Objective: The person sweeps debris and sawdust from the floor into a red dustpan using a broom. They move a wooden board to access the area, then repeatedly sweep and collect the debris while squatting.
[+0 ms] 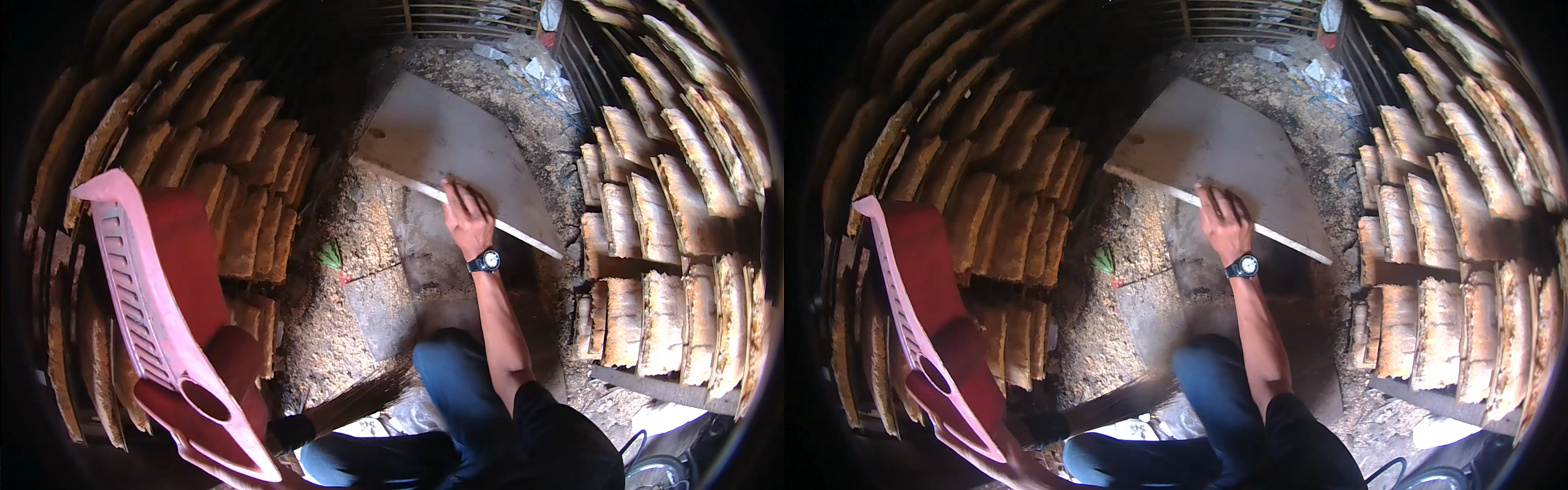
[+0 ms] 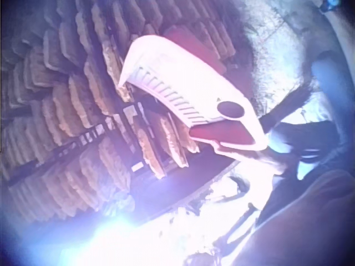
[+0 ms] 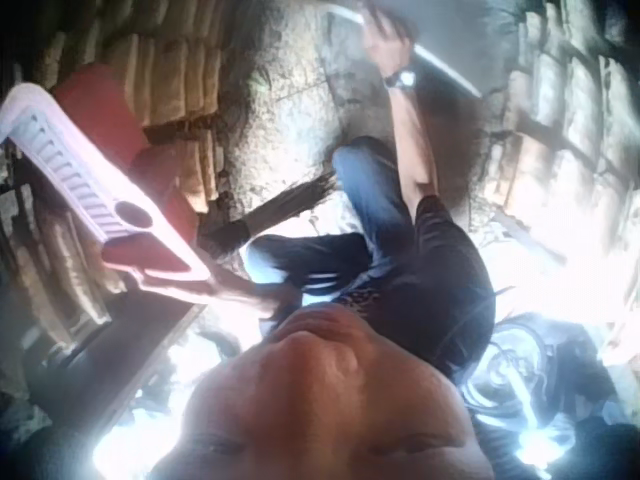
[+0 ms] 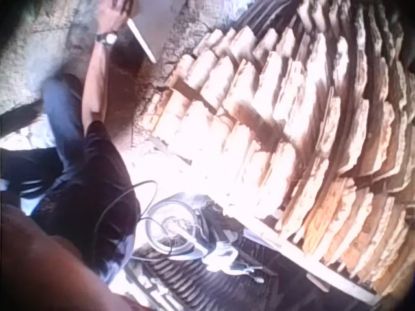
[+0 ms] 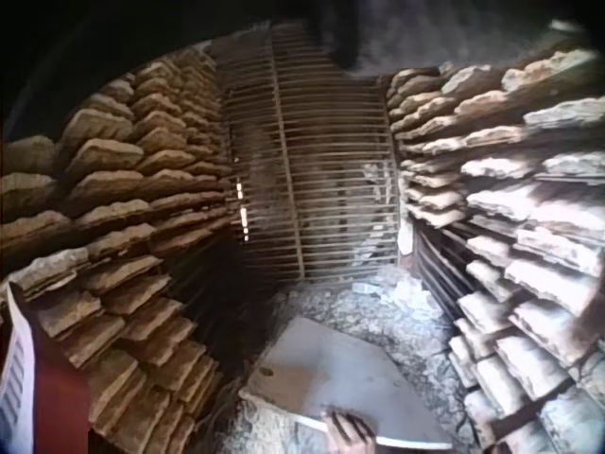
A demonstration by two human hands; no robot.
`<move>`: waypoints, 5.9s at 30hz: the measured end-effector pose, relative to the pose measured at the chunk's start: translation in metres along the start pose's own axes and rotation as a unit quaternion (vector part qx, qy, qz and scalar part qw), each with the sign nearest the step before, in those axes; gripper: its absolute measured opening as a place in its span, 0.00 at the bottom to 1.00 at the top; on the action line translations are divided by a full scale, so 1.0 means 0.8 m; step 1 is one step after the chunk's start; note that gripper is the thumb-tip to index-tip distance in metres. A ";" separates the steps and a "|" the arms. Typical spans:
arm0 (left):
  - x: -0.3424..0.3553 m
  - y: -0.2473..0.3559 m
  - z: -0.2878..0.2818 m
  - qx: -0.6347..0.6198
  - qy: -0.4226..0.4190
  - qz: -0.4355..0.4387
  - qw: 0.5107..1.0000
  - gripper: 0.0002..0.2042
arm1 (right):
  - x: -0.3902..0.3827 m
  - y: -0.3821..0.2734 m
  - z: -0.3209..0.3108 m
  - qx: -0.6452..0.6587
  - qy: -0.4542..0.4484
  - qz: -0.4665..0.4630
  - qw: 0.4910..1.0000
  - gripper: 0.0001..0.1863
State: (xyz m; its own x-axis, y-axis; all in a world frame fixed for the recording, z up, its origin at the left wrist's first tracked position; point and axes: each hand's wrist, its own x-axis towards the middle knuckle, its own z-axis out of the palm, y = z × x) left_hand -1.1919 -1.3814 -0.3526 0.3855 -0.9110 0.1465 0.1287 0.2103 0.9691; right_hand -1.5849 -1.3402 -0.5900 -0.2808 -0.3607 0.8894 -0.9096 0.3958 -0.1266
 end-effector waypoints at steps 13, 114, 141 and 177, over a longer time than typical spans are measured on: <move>0.006 -0.001 -0.040 -0.014 0.022 -0.006 1.000 0.31 | -0.055 0.073 -0.100 -0.066 0.154 0.274 0.947 0.14; -0.187 -0.110 -0.207 0.035 0.161 -0.501 0.850 0.32 | -0.397 -0.197 -0.249 0.268 -0.582 0.121 0.758 0.13; 0.027 -0.593 -0.350 0.175 0.060 -0.554 0.812 0.39 | -0.408 0.040 -0.441 0.189 -0.657 0.307 0.662 0.24; -0.267 0.412 -0.076 -0.137 -0.431 -0.374 0.810 0.12 | 0.410 -0.125 -1.171 0.319 -0.128 0.655 0.673 0.17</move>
State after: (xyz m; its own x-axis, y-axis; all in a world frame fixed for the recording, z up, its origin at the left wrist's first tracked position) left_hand -1.1764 -1.0958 -0.0763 -0.6598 -0.7042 -0.2623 0.2756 -0.5514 0.7874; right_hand -1.2990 -0.7068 0.1258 -0.9394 -0.2210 -0.2621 0.2451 0.1016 -0.9642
